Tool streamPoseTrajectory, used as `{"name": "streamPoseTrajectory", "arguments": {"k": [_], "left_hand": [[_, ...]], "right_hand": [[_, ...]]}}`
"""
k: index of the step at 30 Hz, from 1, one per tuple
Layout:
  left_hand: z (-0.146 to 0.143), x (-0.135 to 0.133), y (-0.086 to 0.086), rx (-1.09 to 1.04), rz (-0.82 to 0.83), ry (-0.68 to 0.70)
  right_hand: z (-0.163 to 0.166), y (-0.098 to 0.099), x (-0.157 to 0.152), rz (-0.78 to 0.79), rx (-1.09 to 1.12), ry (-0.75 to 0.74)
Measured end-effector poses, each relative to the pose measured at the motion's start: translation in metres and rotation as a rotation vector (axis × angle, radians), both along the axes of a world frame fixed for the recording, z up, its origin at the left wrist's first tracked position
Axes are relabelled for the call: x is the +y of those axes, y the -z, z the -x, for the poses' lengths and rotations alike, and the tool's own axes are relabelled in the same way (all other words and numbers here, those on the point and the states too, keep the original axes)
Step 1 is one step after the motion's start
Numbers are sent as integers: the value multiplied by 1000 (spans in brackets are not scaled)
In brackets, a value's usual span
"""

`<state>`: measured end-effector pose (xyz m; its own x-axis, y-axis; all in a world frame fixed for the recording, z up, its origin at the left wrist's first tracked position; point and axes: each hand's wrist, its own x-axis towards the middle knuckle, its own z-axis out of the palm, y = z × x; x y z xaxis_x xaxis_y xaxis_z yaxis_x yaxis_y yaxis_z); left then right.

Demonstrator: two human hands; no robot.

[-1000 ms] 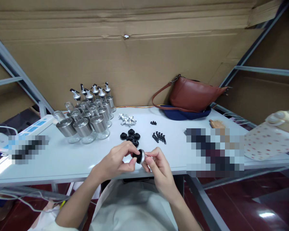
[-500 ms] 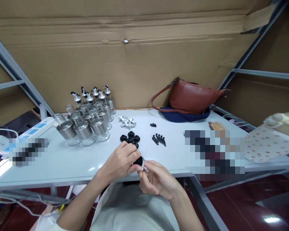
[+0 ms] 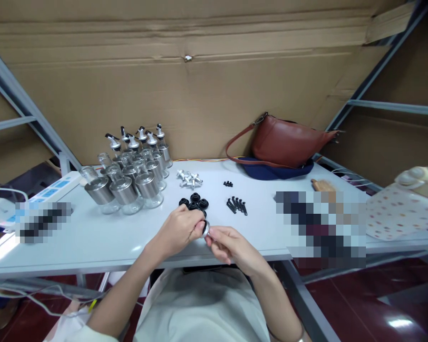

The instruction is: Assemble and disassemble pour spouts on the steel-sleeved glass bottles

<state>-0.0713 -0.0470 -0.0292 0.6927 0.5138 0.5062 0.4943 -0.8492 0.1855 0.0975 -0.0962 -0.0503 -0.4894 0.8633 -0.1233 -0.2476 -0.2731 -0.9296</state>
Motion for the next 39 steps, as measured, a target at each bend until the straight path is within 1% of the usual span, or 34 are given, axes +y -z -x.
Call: {"name": "streamPoseTrajectory", "arguments": {"k": [4,7,9,11,14,16,18,19,20,21,22,24,26,29,32,34,35,37,39], "left_hand": [[-2,-1,2,6,-138,-86],[-3,-3,2,4,-218,-185],[-5,-5,3,-16,-190,-235],[-7,-5,4,-44,-84,-262],[-9,-4,4,-87,204,-261],[-8,-2,5,-140,462,-257],[-6,0,5,-202,705,-252],[-4,1,5,-227,796,-242],[-4,1,5,-247,852,-230],[-3,1,5,-263,867,-220],[-4,1,4,-272,842,-217],[-6,0,4,-268,708,-242],[-9,-2,5,-248,558,-280],[-12,-3,8,-218,404,-256],[-12,-2,12,-187,241,-231],[-11,-2,13,-190,144,-261],[-10,-1,14,-199,109,-271],[-9,-2,15,-206,66,-246],[-9,-2,15,-189,38,-176]], "right_hand": [[-7,-1,10,-327,-291,42],[-3,0,10,-530,-475,156],[0,3,8,-641,-571,252],[3,6,6,-798,-642,364],[4,9,6,-1075,-772,505],[3,10,8,-1213,-871,537],[3,8,12,-1299,-952,538],[3,8,13,-1329,-977,539],[3,7,15,-1348,-991,541],[3,6,16,-1355,-993,545],[3,6,17,-1344,-989,547],[3,6,17,-1276,-970,547],[3,7,18,-1165,-957,545],[2,10,20,-988,-928,566],[2,12,20,-831,-796,692],[2,12,18,-810,-668,782],[2,12,17,-831,-620,788],[2,11,16,-888,-571,728],[2,12,16,-881,-550,680]]}}
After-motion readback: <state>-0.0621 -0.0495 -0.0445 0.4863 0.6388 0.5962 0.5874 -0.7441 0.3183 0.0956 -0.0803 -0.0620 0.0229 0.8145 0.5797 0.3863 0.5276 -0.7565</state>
